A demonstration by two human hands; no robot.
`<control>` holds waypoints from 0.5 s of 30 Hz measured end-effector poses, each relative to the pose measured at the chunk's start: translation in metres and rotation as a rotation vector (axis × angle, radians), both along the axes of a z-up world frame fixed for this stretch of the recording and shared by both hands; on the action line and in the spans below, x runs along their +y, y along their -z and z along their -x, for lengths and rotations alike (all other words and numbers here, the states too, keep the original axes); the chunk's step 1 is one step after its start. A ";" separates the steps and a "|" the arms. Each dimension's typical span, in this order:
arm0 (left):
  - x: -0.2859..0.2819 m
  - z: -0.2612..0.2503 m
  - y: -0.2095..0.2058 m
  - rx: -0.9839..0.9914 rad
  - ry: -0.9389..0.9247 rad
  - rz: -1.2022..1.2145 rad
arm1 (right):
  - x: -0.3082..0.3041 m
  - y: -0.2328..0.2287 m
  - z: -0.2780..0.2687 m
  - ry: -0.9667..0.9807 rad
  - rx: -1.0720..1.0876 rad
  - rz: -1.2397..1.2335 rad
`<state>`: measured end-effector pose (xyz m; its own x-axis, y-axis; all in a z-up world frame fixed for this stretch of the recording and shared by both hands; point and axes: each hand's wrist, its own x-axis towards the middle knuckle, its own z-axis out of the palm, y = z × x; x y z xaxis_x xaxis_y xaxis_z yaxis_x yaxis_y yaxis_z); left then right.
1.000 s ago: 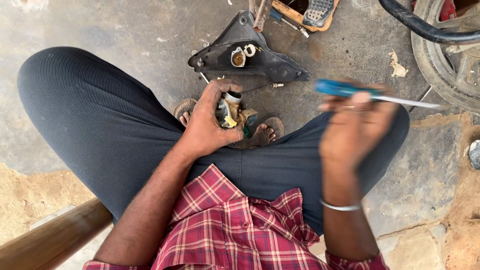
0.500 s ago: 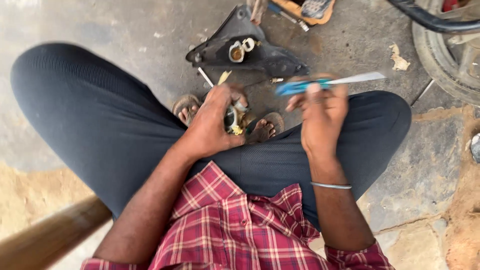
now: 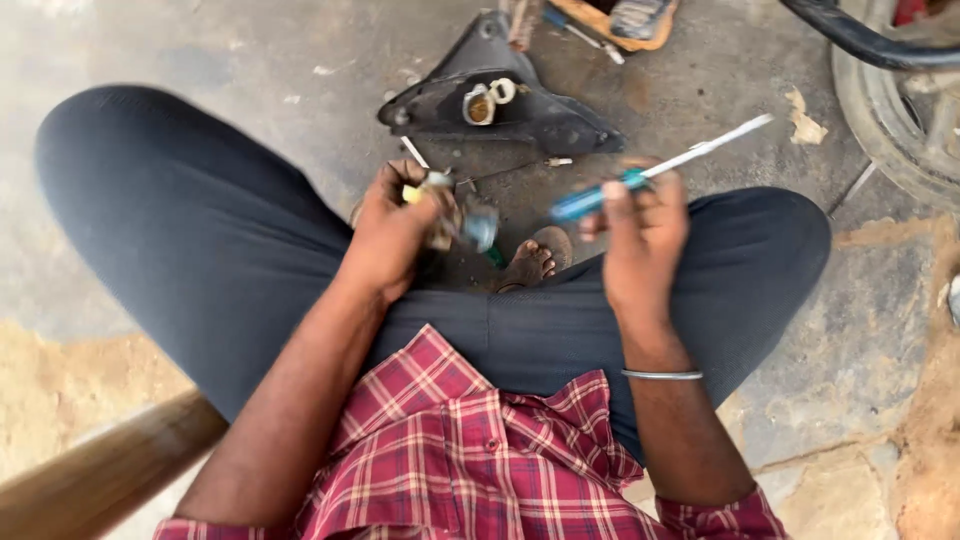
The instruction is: The person is using a screwdriver to disassemble and inspect a motorcycle carburetor while sitting on the ground next to a motorcycle.
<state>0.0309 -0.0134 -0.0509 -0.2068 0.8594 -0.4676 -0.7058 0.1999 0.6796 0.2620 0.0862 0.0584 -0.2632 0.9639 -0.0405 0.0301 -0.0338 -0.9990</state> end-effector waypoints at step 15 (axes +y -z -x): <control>0.018 0.016 -0.058 -0.281 -0.178 0.232 | -0.051 -0.056 0.008 -0.439 -0.705 -0.412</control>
